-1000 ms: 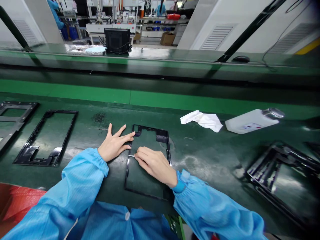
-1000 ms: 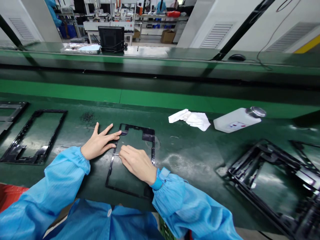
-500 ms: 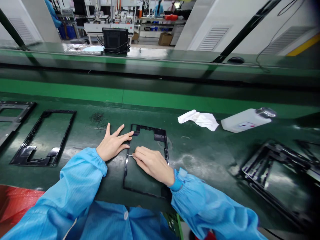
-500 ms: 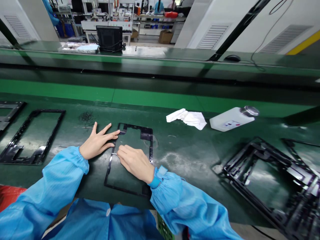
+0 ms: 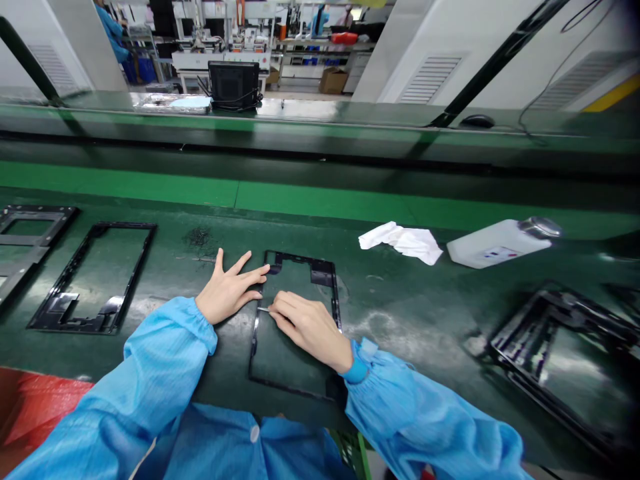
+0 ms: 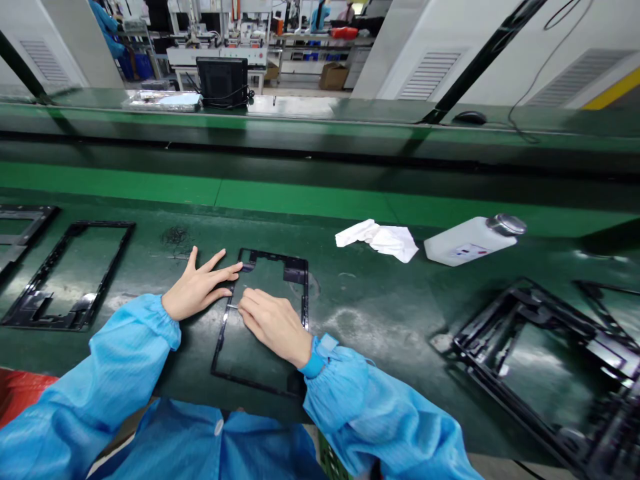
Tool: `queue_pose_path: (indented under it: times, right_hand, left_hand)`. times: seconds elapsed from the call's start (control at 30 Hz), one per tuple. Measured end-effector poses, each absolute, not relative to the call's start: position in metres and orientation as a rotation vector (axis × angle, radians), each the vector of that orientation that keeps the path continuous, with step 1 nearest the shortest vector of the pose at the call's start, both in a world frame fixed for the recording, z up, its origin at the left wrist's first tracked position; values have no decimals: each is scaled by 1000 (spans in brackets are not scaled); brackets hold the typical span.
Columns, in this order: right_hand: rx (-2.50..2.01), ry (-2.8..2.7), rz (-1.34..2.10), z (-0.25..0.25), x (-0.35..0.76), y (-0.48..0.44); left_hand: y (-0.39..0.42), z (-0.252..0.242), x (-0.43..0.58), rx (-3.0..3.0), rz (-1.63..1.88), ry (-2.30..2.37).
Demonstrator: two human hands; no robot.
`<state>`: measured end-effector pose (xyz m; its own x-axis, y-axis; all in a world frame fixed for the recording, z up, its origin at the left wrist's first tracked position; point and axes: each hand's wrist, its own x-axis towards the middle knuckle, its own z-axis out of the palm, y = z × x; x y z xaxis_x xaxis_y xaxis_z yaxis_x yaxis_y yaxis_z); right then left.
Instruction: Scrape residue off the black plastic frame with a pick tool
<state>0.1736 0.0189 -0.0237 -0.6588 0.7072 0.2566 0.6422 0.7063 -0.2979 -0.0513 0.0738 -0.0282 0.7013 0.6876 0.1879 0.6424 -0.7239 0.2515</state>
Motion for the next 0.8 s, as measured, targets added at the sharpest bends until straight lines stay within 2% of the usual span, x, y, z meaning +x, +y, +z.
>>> queue_pose_path:
  times: [0.4, 0.8]
  right_hand:
    - [-1098, -2504, 397, -17, 176, 20]
    - [-1052, -2616, 237, -16, 175, 18]
  left_hand:
    - [73, -27, -51, 2726, 411, 1077]
    - [73, -28, -51, 2732, 389, 1078]
